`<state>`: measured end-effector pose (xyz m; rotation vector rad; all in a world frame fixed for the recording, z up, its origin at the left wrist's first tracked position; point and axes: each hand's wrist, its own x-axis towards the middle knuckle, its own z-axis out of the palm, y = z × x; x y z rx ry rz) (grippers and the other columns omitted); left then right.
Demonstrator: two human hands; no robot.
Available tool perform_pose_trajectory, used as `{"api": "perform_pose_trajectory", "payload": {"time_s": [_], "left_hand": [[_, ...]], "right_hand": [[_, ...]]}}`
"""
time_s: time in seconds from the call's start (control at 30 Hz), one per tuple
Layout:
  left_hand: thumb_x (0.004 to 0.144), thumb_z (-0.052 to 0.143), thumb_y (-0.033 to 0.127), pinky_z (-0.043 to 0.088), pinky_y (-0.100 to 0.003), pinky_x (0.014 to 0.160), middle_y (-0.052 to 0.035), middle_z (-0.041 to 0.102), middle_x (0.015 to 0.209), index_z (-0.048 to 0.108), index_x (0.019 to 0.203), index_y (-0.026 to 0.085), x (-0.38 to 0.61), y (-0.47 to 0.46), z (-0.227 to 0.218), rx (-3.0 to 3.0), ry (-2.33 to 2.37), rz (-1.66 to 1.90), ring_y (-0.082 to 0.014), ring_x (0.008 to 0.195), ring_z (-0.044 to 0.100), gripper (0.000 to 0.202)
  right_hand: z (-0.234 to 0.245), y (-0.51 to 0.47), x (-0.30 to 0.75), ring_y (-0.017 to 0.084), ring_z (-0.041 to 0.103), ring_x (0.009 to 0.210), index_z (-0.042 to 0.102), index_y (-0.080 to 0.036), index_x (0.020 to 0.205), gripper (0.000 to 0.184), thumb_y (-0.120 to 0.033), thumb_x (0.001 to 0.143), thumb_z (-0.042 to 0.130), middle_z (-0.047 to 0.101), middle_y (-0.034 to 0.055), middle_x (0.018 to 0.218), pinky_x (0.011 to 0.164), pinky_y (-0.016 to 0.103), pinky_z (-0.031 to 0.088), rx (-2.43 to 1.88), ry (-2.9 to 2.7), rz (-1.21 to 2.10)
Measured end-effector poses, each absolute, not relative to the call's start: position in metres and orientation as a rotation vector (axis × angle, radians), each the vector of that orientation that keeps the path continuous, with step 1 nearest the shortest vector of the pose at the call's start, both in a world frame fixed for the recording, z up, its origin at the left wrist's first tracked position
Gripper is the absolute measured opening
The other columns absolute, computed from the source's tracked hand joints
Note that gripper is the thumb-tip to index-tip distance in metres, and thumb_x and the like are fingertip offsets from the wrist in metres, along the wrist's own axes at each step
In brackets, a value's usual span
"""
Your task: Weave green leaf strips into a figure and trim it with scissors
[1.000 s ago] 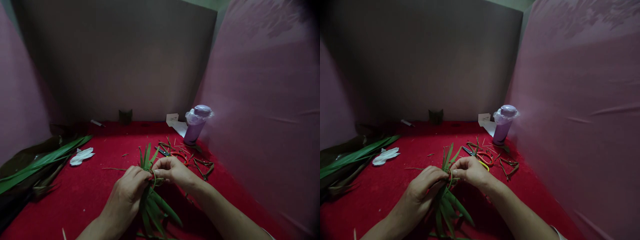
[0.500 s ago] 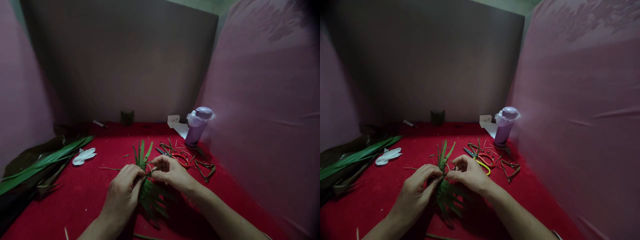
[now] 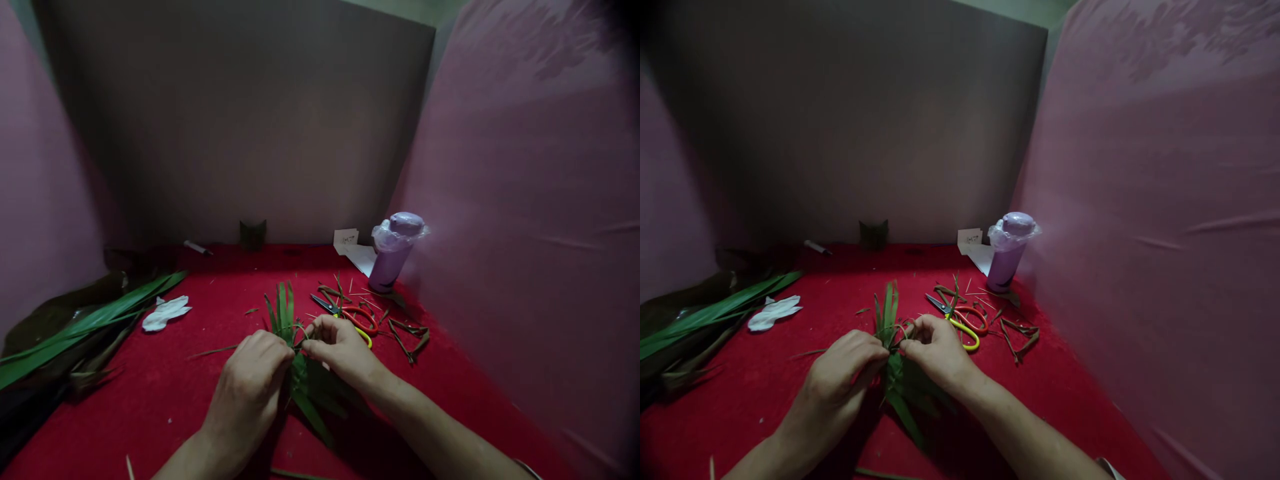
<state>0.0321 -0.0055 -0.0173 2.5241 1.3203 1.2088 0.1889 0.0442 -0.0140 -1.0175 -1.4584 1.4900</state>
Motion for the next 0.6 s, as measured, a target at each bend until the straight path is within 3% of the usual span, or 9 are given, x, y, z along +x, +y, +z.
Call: {"api": "perform_pose_trajectory", "payload": {"time_s": [0.13, 0.3, 0.43, 0.6], "left_hand": [[0.082, 0.045, 0.004, 0.04, -0.032, 0.06, -0.0036, 0.056, 0.07, 0.056, 0.08, 0.018, 0.032, -0.008, -0.014, 2.563, 1.2, 1.206, -0.0174, 0.069, 0.05, 0.018], [0.077, 0.051, 0.003, 0.043, -0.032, 0.062, -0.0034, 0.057, 0.075, 0.054, 0.092, 0.02, 0.031, -0.011, -0.004, 2.435, 1.152, 1.423, -0.0172, 0.071, 0.051, 0.023], [0.074, 0.052, 0.001, 0.044, -0.032, 0.063, -0.0019, 0.056, 0.073, 0.054, 0.087, 0.02, 0.029, -0.013, 0.0, 2.404, 1.188, 1.496, -0.0168, 0.071, 0.052, 0.023], [0.076, 0.055, 0.008, 0.046, -0.035, 0.077, -0.0063, 0.058, 0.097, 0.054, 0.104, 0.021, 0.03, -0.012, -0.003, 2.373, 1.301, 1.49, -0.0196, 0.091, 0.054, 0.03]], "right_hand": [[-0.016, 0.047, 0.189, 0.006, 0.041, 0.045, 0.051, -0.017, 0.064, 0.012, -0.021, 0.059, 0.061, 0.051, -0.0049, 0.058, 0.04, 0.018, 0.031, -1.044, -1.441, 1.473], [-0.018, 0.052, 0.192, 0.007, 0.042, 0.045, 0.051, -0.017, 0.063, 0.01, -0.019, 0.059, 0.06, 0.049, -0.0057, 0.052, 0.041, 0.019, 0.03, -1.101, -1.43, 1.408], [-0.017, 0.055, 0.195, 0.008, 0.042, 0.045, 0.052, -0.017, 0.063, 0.009, -0.02, 0.061, 0.06, 0.049, -0.0058, 0.051, 0.042, 0.019, 0.03, -1.107, -1.428, 1.391], [-0.014, 0.052, 0.194, 0.008, 0.043, 0.048, 0.052, -0.017, 0.065, 0.013, -0.022, 0.061, 0.063, 0.05, -0.0051, 0.054, 0.045, 0.02, 0.032, -1.058, -1.438, 1.428]]}}
